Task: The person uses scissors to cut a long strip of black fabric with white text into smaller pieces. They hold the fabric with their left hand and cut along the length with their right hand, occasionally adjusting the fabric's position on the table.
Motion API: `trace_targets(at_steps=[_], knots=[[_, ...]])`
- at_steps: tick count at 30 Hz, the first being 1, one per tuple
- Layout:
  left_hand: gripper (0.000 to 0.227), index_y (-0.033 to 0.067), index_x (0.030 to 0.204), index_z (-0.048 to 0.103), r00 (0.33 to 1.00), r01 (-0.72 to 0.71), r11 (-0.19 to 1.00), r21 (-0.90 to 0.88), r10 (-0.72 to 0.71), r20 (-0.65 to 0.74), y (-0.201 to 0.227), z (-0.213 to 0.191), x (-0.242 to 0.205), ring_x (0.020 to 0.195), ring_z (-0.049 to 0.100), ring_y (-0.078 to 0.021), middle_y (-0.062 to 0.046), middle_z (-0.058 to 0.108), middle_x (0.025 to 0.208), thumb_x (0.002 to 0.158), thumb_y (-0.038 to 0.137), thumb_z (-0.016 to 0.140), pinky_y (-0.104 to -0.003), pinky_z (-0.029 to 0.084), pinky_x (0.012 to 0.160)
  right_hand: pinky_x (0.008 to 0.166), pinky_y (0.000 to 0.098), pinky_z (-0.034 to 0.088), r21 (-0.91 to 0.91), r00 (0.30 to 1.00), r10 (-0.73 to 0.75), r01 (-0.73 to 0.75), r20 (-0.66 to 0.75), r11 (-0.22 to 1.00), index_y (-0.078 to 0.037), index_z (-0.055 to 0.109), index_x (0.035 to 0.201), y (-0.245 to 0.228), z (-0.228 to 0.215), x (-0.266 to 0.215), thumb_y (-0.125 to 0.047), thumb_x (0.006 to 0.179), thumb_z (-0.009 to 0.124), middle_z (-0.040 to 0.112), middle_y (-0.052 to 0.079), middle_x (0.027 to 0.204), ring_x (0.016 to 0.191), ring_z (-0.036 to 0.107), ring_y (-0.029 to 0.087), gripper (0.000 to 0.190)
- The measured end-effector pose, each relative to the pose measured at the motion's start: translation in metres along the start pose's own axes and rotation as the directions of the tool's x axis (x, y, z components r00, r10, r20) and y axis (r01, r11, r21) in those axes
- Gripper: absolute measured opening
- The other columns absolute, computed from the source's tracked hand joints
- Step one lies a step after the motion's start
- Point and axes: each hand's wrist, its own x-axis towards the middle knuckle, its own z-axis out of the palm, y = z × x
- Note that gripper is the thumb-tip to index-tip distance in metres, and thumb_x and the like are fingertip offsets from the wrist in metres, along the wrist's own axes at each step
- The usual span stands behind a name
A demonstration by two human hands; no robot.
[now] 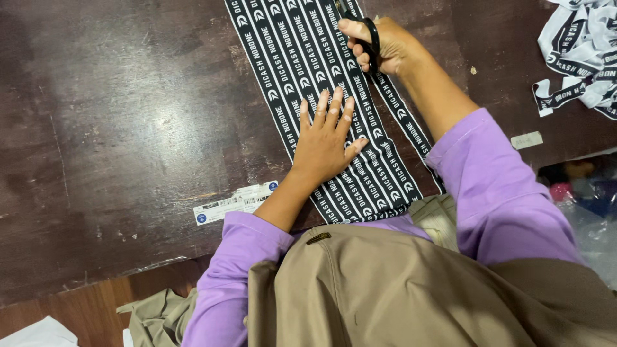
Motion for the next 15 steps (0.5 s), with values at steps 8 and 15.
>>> trace_targets(at_steps=[8, 15], knots=[[0.079, 0.0112, 0.158, 0.034, 0.999, 0.004, 1.0, -0.01, -0.003, 0.033, 0.0, 0.0, 0.0, 0.153, 0.025, -0.0361, -0.016, 0.028, 0.166, 0.102, 0.067, 0.032, -0.065, 0.019, 0.12, 0.047, 0.016, 0.045, -0.095, 0.998, 0.056, -0.054, 0.02, 0.994, -0.016, 0.062, 0.082, -0.013, 0.002, -0.01, -0.062, 0.079, 0.079, 0.057, -0.009, 0.059, 0.044, 0.049, -0.001, 0.049], [0.08, 0.0119, 0.159, 0.034, 1.0, 0.004, 1.0, 0.0, -0.004, 0.028, 0.0, 0.0, 0.0, 0.154, 0.025, -0.0359, -0.016, 0.028, 0.166, 0.102, 0.068, 0.032, -0.064, 0.018, 0.12, 0.041, 0.0157, 0.042, -0.053, 1.0, 0.028, -0.029, -0.007, 0.998, -0.012, 0.061, 0.083, -0.005, 0.0, 0.008, -0.049, 0.081, 0.085, 0.057, -0.006, 0.066, 0.046, 0.049, 0.0, 0.044]])
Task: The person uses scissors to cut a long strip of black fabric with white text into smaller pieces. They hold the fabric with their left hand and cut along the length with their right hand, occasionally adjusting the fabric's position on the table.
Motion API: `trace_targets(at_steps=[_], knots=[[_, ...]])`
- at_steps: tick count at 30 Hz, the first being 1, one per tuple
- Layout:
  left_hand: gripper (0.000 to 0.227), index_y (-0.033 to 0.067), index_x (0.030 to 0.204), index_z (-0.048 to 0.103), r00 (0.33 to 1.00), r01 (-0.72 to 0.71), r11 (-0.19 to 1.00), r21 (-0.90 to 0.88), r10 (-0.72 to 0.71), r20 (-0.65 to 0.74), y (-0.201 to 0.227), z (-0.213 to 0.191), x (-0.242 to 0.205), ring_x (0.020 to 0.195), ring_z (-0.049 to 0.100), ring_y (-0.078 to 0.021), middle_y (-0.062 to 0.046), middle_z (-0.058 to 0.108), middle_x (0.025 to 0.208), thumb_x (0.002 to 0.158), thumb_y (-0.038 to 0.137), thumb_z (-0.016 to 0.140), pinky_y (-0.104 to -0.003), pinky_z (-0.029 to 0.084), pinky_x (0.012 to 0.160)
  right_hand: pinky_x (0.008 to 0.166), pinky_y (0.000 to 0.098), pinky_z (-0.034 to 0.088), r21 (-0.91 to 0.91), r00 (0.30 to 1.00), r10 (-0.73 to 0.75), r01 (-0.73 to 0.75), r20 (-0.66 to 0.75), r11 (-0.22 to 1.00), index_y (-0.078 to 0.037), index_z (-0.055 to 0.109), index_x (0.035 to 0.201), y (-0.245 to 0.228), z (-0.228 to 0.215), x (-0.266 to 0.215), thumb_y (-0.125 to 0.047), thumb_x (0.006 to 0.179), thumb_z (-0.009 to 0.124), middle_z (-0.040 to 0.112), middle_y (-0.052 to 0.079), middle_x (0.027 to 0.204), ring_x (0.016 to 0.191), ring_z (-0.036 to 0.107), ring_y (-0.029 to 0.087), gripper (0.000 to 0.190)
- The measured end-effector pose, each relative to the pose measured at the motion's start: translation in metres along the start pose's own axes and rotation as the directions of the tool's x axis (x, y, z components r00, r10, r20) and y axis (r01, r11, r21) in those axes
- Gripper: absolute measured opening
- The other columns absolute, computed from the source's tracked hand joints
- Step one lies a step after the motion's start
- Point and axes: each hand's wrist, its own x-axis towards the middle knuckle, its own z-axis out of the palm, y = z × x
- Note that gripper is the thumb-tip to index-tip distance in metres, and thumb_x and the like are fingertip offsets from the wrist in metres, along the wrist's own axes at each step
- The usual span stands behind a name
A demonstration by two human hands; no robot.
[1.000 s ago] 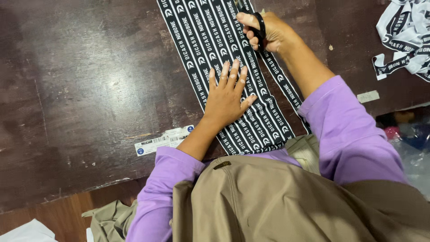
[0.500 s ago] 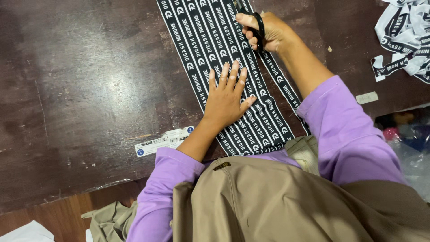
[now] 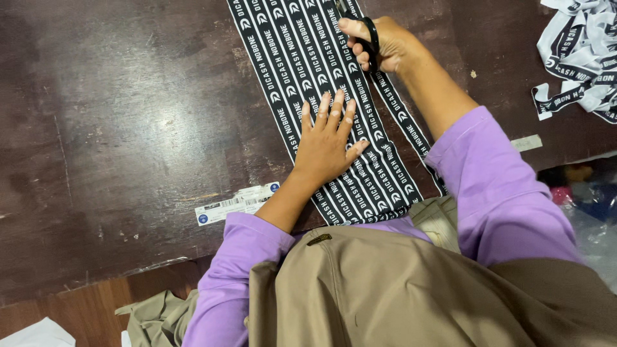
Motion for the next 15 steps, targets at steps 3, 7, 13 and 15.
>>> trace_targets(at_steps=[3, 7, 13, 15], knots=[[0.079, 0.0111, 0.158, 0.034, 1.0, -0.001, 1.0, -0.002, 0.001, -0.007, -0.001, -0.001, -0.001, 0.153, 0.025, -0.0364, -0.016, 0.028, 0.166, 0.102, 0.067, 0.033, -0.065, 0.02, 0.12, 0.04, 0.0168, 0.041, 0.008, 1.0, -0.015, 0.016, -0.024, 1.0, -0.011, 0.061, 0.084, 0.0, 0.003, -0.001, -0.047, 0.081, 0.085, 0.057, -0.004, 0.068, 0.046, 0.049, 0.001, 0.043], [0.079, 0.0108, 0.158, 0.035, 1.0, -0.003, 1.0, -0.02, 0.002, -0.006, -0.001, 0.0, 0.0, 0.153, 0.025, -0.0366, -0.016, 0.027, 0.166, 0.102, 0.067, 0.036, -0.065, 0.019, 0.12, 0.046, 0.0178, 0.041, -0.036, 1.0, 0.006, -0.006, 0.011, 0.999, -0.016, 0.059, 0.082, -0.005, 0.002, -0.005, -0.06, 0.083, 0.077, 0.053, -0.008, 0.06, 0.044, 0.045, 0.001, 0.047], [0.079, 0.011, 0.158, 0.035, 1.0, -0.005, 1.0, -0.013, 0.005, -0.006, -0.001, 0.0, -0.001, 0.153, 0.025, -0.0367, -0.016, 0.028, 0.165, 0.102, 0.066, 0.034, -0.065, 0.02, 0.12, 0.043, 0.0183, 0.041, -0.012, 1.0, 0.012, -0.012, 0.011, 1.0, -0.015, 0.058, 0.081, -0.008, 0.003, 0.0, -0.059, 0.083, 0.077, 0.053, -0.007, 0.062, 0.044, 0.045, 0.001, 0.048], [0.079, 0.0112, 0.158, 0.034, 1.0, -0.006, 1.0, -0.018, 0.006, -0.001, -0.001, 0.0, 0.0, 0.154, 0.025, -0.0366, -0.016, 0.028, 0.165, 0.102, 0.066, 0.033, -0.065, 0.019, 0.12, 0.043, 0.0191, 0.04, -0.002, 1.0, 0.009, -0.009, 0.008, 1.0, -0.015, 0.057, 0.082, -0.006, 0.002, 0.005, -0.057, 0.085, 0.077, 0.054, -0.006, 0.064, 0.044, 0.045, 0.002, 0.047]])
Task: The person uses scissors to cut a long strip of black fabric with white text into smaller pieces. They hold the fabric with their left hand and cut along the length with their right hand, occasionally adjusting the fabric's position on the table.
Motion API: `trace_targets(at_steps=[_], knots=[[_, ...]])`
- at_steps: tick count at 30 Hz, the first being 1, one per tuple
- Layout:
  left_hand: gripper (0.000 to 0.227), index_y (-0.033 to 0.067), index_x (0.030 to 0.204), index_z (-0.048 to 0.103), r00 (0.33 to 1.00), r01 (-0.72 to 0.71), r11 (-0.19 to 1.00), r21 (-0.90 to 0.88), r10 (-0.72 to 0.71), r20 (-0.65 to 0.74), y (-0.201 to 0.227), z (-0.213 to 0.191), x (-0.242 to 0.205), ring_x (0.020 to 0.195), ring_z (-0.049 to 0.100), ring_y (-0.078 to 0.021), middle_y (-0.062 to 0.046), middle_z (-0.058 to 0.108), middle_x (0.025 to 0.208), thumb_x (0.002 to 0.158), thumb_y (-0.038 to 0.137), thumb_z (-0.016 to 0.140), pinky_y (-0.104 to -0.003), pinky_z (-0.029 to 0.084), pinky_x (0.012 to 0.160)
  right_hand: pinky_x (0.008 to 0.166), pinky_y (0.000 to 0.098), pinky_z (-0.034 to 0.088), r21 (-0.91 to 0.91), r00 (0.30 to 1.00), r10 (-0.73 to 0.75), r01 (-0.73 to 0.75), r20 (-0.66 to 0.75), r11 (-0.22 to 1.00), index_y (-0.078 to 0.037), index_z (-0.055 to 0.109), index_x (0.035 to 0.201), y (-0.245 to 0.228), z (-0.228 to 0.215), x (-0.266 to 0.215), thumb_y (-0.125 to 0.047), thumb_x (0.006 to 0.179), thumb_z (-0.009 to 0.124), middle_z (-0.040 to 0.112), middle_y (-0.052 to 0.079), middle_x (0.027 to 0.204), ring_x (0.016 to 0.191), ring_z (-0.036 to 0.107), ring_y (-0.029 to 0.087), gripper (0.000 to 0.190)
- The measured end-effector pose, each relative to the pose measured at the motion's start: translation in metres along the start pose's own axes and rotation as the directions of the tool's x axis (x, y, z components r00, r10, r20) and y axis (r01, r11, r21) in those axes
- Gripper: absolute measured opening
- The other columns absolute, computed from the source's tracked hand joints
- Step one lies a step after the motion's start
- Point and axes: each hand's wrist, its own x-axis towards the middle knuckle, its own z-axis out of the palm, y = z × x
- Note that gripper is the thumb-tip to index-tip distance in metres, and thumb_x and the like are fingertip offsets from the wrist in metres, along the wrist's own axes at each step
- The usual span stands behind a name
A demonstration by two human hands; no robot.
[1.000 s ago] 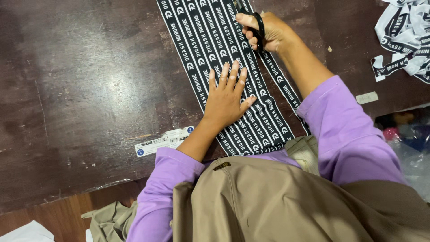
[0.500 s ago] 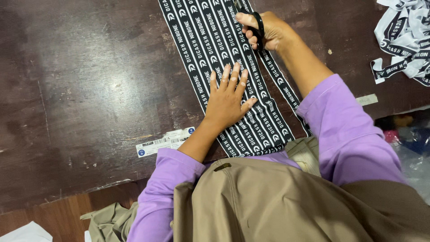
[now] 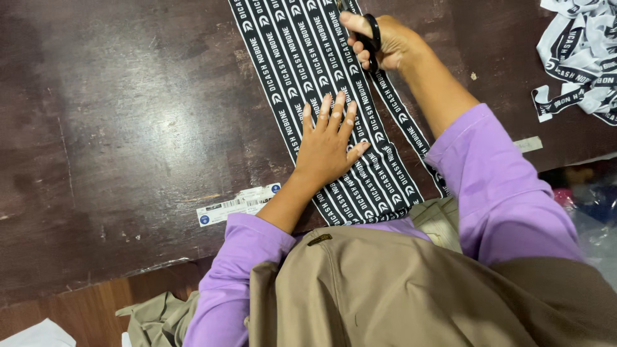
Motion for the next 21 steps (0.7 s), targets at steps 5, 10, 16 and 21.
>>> trace_targets(at_steps=[5, 10, 16, 21], knots=[[0.079, 0.0121, 0.159, 0.033, 1.0, 0.006, 1.0, 0.02, -0.006, 0.02, 0.001, -0.001, 0.0, 0.154, 0.024, -0.0358, -0.016, 0.026, 0.166, 0.102, 0.067, 0.032, -0.065, 0.019, 0.12, 0.041, 0.0155, 0.037, 0.016, 1.0, -0.012, 0.012, -0.003, 1.0, -0.013, 0.058, 0.085, 0.009, -0.004, 0.011, -0.047, 0.085, 0.082, 0.053, -0.005, 0.066, 0.047, 0.045, 0.001, 0.041], [0.079, 0.0119, 0.158, 0.035, 1.0, 0.008, 1.0, 0.015, -0.008, -0.003, 0.001, 0.0, 0.0, 0.153, 0.026, -0.0359, -0.016, 0.029, 0.165, 0.102, 0.067, 0.034, -0.064, 0.018, 0.12, 0.044, 0.0181, 0.042, -0.017, 1.0, -0.009, 0.01, 0.027, 1.0, -0.015, 0.058, 0.081, -0.004, 0.0, -0.002, -0.058, 0.085, 0.076, 0.054, -0.007, 0.062, 0.044, 0.046, 0.002, 0.047], [0.079, 0.012, 0.159, 0.034, 1.0, 0.006, 1.0, 0.02, -0.006, 0.007, 0.001, 0.0, -0.001, 0.154, 0.025, -0.0358, -0.015, 0.028, 0.166, 0.102, 0.068, 0.031, -0.065, 0.018, 0.12, 0.043, 0.0172, 0.04, -0.001, 1.0, -0.021, 0.021, 0.014, 1.0, -0.014, 0.058, 0.083, 0.0, -0.002, 0.005, -0.052, 0.085, 0.08, 0.054, -0.006, 0.066, 0.046, 0.045, 0.001, 0.044], [0.08, 0.0114, 0.16, 0.03, 0.999, 0.008, 1.0, 0.006, -0.009, 0.05, 0.0, -0.003, 0.0, 0.155, 0.021, -0.0363, -0.016, 0.023, 0.167, 0.102, 0.067, 0.03, -0.065, 0.016, 0.121, 0.042, 0.0152, 0.042, -0.005, 0.999, -0.035, 0.035, 0.009, 0.999, -0.012, 0.06, 0.085, -0.001, -0.001, 0.002, -0.048, 0.083, 0.084, 0.057, -0.006, 0.068, 0.047, 0.048, 0.0, 0.043]])
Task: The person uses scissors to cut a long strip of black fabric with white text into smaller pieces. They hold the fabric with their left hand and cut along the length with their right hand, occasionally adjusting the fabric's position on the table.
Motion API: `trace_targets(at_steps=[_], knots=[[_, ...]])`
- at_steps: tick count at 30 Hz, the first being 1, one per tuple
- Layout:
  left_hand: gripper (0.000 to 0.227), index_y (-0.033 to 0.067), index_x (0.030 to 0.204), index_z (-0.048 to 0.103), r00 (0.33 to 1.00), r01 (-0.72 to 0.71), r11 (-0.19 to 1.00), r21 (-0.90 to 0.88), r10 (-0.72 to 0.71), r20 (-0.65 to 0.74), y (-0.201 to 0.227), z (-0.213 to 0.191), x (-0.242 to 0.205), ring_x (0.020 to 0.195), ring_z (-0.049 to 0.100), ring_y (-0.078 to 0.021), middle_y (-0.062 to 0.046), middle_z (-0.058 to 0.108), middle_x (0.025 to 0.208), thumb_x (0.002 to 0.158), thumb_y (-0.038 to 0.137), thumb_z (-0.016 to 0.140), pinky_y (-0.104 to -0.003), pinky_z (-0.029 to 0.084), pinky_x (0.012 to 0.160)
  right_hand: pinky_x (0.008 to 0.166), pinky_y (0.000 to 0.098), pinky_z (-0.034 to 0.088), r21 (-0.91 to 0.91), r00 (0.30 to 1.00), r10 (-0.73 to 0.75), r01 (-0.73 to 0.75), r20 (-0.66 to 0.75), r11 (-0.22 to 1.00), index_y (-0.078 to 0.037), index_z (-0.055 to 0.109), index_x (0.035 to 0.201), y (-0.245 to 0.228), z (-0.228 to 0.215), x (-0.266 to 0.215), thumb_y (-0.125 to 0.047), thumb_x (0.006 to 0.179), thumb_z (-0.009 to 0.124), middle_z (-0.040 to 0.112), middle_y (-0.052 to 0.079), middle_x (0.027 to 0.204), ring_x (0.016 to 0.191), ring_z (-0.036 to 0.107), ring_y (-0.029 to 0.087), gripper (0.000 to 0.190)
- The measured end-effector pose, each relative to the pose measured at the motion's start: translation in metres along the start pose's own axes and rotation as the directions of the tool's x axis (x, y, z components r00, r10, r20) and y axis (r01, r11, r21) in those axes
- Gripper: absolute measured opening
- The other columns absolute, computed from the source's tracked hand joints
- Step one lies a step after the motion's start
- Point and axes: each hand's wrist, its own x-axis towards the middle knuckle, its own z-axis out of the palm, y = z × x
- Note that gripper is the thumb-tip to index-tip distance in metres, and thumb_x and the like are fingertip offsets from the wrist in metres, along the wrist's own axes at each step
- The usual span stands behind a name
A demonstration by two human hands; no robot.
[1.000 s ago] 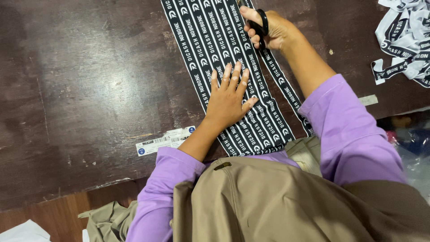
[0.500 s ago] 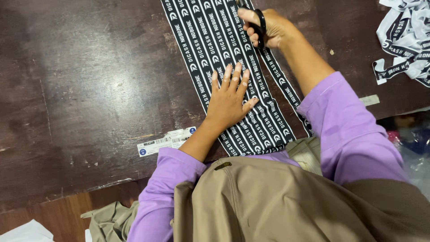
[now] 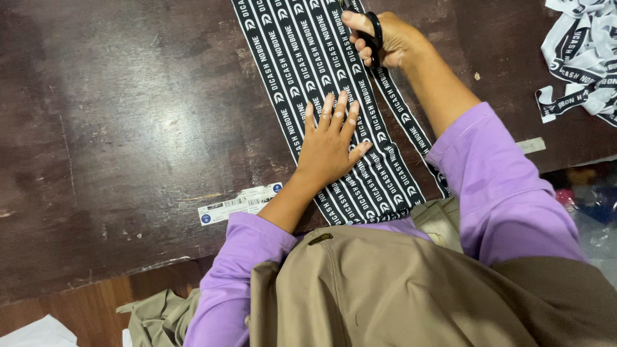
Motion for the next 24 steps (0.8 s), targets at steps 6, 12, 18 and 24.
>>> trace_targets(at_steps=[6, 12, 18, 24], knots=[[0.079, 0.011, 0.158, 0.034, 0.999, -0.004, 1.0, -0.015, 0.004, -0.045, 0.0, 0.001, 0.0, 0.154, 0.024, -0.0366, -0.016, 0.027, 0.166, 0.102, 0.066, 0.035, -0.065, 0.018, 0.121, 0.044, 0.016, 0.042, -0.002, 1.0, 0.016, -0.016, 0.013, 1.0, -0.016, 0.058, 0.081, -0.009, 0.004, -0.004, -0.058, 0.081, 0.08, 0.056, -0.007, 0.063, 0.045, 0.047, 0.0, 0.047], [0.08, 0.0121, 0.16, 0.03, 1.0, 0.007, 1.0, -0.003, -0.007, 0.012, 0.001, -0.002, 0.001, 0.155, 0.02, -0.0358, -0.015, 0.024, 0.167, 0.102, 0.067, 0.028, -0.065, 0.015, 0.121, 0.04, 0.0145, 0.042, 0.046, 1.0, 0.012, -0.013, 0.007, 0.999, -0.011, 0.06, 0.087, -0.001, 0.0, 0.011, -0.047, 0.084, 0.083, 0.058, -0.004, 0.073, 0.048, 0.049, 0.0, 0.042], [0.079, 0.0111, 0.158, 0.035, 0.998, -0.002, 1.0, 0.001, 0.002, -0.056, 0.0, 0.0, 0.0, 0.153, 0.025, -0.0363, -0.016, 0.028, 0.165, 0.102, 0.067, 0.035, -0.065, 0.02, 0.12, 0.042, 0.0173, 0.04, -0.001, 1.0, 0.003, -0.003, -0.013, 1.0, -0.014, 0.059, 0.081, -0.005, 0.003, 0.006, -0.053, 0.084, 0.081, 0.052, -0.006, 0.059, 0.044, 0.045, 0.002, 0.045], [0.08, 0.0121, 0.159, 0.033, 0.999, 0.005, 1.0, 0.009, -0.004, -0.042, 0.001, 0.002, -0.001, 0.154, 0.024, -0.0356, -0.015, 0.028, 0.166, 0.101, 0.067, 0.034, -0.065, 0.016, 0.121, 0.047, 0.0166, 0.043, -0.014, 0.999, 0.053, -0.054, -0.008, 0.998, -0.017, 0.059, 0.082, -0.017, 0.007, -0.004, -0.061, 0.082, 0.078, 0.054, -0.009, 0.06, 0.045, 0.046, 0.001, 0.048]])
